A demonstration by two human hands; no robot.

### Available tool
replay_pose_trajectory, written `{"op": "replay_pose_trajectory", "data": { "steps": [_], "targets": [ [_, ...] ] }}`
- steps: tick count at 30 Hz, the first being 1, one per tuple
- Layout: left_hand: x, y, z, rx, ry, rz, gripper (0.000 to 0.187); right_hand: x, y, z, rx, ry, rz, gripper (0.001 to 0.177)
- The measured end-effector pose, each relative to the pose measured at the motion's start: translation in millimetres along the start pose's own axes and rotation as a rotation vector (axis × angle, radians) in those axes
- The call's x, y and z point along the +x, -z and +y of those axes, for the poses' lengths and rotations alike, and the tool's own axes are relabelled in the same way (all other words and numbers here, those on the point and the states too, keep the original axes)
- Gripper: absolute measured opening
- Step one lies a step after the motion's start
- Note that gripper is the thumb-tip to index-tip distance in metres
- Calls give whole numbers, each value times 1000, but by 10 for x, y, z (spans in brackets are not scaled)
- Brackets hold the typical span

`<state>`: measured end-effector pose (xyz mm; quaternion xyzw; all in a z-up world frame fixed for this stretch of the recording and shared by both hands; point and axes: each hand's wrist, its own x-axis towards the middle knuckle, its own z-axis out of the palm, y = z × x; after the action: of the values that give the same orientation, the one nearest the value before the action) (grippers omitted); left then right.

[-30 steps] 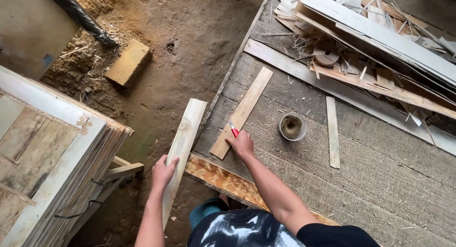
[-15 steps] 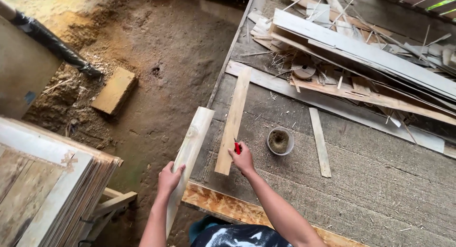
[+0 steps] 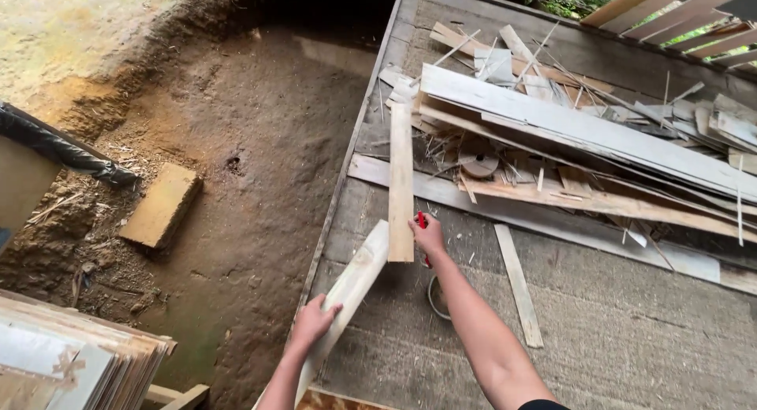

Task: Cutting wood veneer and small planks using a utility knife and a hand saw on a wooden platform.

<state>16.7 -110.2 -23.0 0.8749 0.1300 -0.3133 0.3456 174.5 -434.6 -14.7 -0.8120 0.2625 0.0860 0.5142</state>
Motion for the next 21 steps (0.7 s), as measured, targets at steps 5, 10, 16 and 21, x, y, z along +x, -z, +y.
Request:
{"op": "replay_pose_trajectory", "data": {
  "steps": [5, 10, 16, 21],
  "targets": [
    [213, 60, 420, 90, -15, -71, 50, 575, 169, -746, 27, -135, 72, 42],
    [329, 75, 698, 137, 24, -114, 58, 650, 558, -712, 358, -86, 151, 26],
    [278, -58, 625, 35, -172, 133, 60, -232, 1148, 602, 166, -20, 427, 19],
    [12, -87, 405, 250, -334, 318, 82, -984, 1736, 1731, -399, -215, 519, 74]
  ]
}}
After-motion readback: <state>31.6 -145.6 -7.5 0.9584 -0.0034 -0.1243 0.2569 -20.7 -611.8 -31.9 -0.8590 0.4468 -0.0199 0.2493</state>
